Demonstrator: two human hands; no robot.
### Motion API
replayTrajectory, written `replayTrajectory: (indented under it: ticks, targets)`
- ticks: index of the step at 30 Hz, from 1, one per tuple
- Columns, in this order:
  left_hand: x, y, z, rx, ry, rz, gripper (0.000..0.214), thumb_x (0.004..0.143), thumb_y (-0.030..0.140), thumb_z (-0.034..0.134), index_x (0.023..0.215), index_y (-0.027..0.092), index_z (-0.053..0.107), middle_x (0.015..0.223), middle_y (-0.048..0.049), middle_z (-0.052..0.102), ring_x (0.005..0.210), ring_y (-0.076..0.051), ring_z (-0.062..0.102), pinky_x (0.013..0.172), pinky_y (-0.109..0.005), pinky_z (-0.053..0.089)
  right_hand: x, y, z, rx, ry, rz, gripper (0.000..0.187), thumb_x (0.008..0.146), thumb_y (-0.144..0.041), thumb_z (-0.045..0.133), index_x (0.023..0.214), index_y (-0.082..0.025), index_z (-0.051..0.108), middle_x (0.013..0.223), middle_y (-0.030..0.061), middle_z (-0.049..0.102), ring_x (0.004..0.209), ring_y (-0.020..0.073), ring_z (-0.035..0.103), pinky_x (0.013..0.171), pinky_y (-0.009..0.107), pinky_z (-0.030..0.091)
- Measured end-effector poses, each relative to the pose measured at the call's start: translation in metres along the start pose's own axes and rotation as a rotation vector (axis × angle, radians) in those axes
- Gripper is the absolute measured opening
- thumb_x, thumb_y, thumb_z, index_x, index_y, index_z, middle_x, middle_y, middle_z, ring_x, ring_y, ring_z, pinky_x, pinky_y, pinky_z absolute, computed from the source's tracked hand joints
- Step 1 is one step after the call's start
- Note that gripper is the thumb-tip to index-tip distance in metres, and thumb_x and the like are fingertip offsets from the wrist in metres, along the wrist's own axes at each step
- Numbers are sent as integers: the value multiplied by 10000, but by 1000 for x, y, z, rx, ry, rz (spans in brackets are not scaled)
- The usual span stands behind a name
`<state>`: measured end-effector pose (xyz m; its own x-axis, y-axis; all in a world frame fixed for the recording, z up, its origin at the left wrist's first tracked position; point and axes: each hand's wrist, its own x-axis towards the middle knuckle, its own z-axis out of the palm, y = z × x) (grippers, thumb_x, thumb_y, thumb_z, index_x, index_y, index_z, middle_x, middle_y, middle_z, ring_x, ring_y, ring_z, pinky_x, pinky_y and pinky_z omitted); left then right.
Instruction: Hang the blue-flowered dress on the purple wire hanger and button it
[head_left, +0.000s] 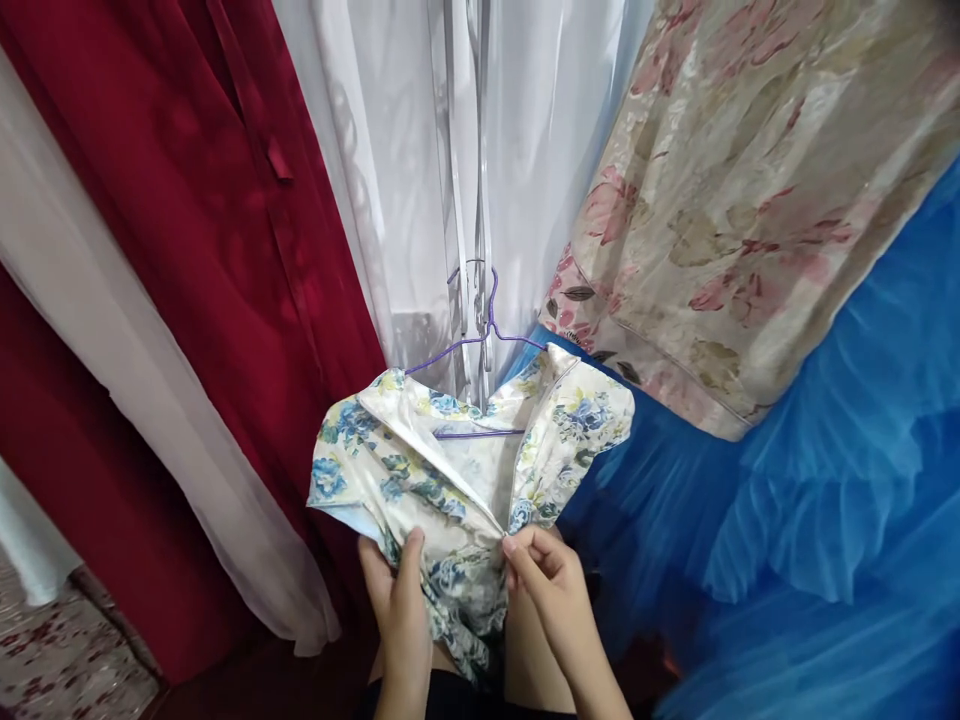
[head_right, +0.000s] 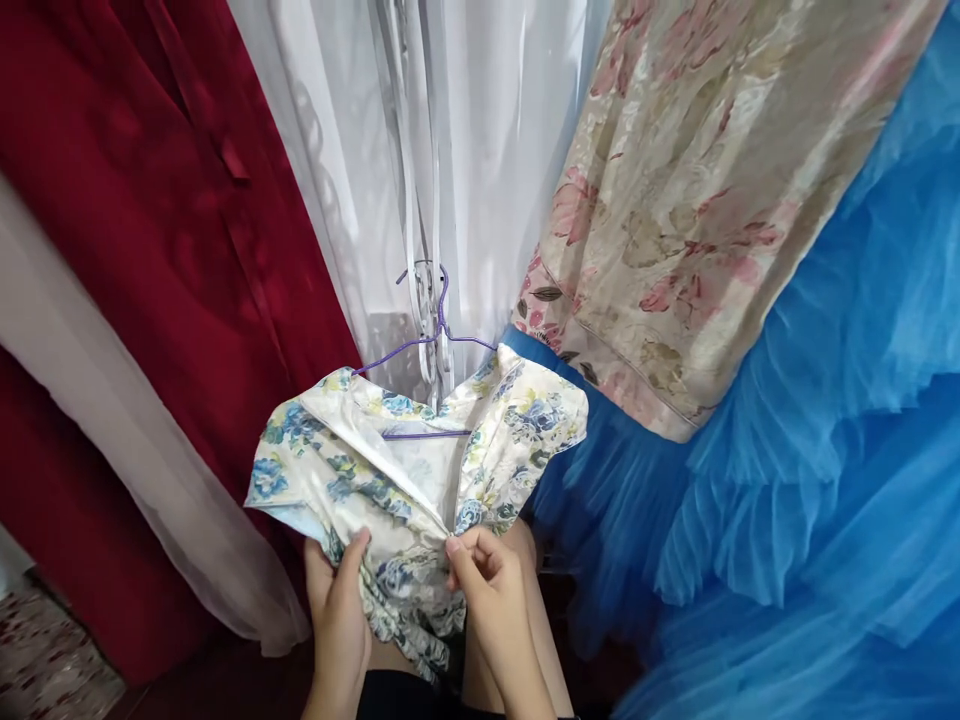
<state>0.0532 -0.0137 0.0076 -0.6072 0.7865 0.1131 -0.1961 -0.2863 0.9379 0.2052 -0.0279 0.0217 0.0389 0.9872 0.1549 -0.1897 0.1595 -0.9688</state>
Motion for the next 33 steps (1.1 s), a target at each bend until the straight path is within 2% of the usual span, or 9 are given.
replayTrajectory:
  ticks: [3, 4, 6, 9, 11, 15, 20, 28, 33]
  targets:
    - [8, -2, -5, 67, 142, 316, 529, 814, 307, 752, 1270, 282, 485, 1355, -61, 518, 1277, -240, 493, 1046, -357, 411, 1, -1, -8, -23, 4, 22, 441, 856, -517, 696, 616, -184, 536, 527, -24, 492, 524, 131, 446, 551, 262, 329]
    - [7, -3, -5, 115, 129, 376, 490, 815, 292, 748, 1240, 273, 505, 1327, -59, 520, 1257, -234, 495, 1036, -345, 406, 1, -2, -9, -29, -7, 32, 436, 862, -508, 693, 618, -184, 535, 528, -23, 493, 526, 130, 443, 550, 261, 327]
    - [-1, -3, -4, 231, -55, 406, 341, 848, 267, 707, 1159, 251, 567, 1224, -54, 567, 1180, -228, 533, 1017, -336, 405, 0, -4, -7, -31, -33, 52, 430, 878, -495, 680, 621, -185, 529, 532, -23, 493, 528, 124, 426, 545, 258, 318]
    - [-19, -3, 4, 400, -433, 324, 199, 873, 235, 669, 1066, 234, 619, 1063, -44, 634, 1047, -222, 588, 959, -325, 430, -3, -6, -1, -19, -47, 66, 417, 889, -484, 670, 630, -184, 538, 541, -26, 488, 534, 120, 412, 542, 253, 319]
    - [-29, -3, 12, 431, -549, 281, 185, 884, 232, 655, 1065, 231, 618, 1018, -40, 651, 995, -216, 597, 905, -312, 448, -5, -7, 0, -14, -47, 68, 413, 884, -485, 676, 636, -178, 555, 548, -23, 497, 539, 121, 428, 549, 252, 337]
    - [-37, -5, 21, 407, -573, 284, 87, 918, 254, 617, 995, 217, 603, 936, -30, 650, 916, -200, 605, 839, -293, 462, -8, -8, -6, -25, -40, 77, 403, 865, -488, 698, 653, -166, 580, 533, -24, 511, 511, 112, 424, 528, 246, 329]
    - [-38, -5, 22, 397, -608, 269, 49, 921, 233, 605, 965, 212, 601, 915, -26, 665, 900, -191, 630, 832, -286, 479, -10, -8, -9, -34, -34, 69, 381, 856, -474, 713, 667, -163, 599, 514, -32, 509, 488, 104, 412, 509, 240, 317]
    - [-39, -7, 25, 419, -522, 327, 38, 868, 216, 653, 877, 215, 616, 803, -1, 653, 795, -179, 618, 750, -258, 469, -11, -11, -7, -24, -33, 67, 364, 842, -464, 734, 676, -154, 639, 505, -23, 531, 479, 104, 441, 494, 236, 334]
    - [-42, -1, 26, 383, -533, 308, 36, 877, 224, 650, 882, 209, 618, 796, -4, 648, 777, -173, 619, 735, -254, 472, -12, -18, -6, 20, -23, 80, 340, 826, -478, 743, 760, -148, 690, 502, -26, 518, 472, 101, 425, 481, 231, 322]
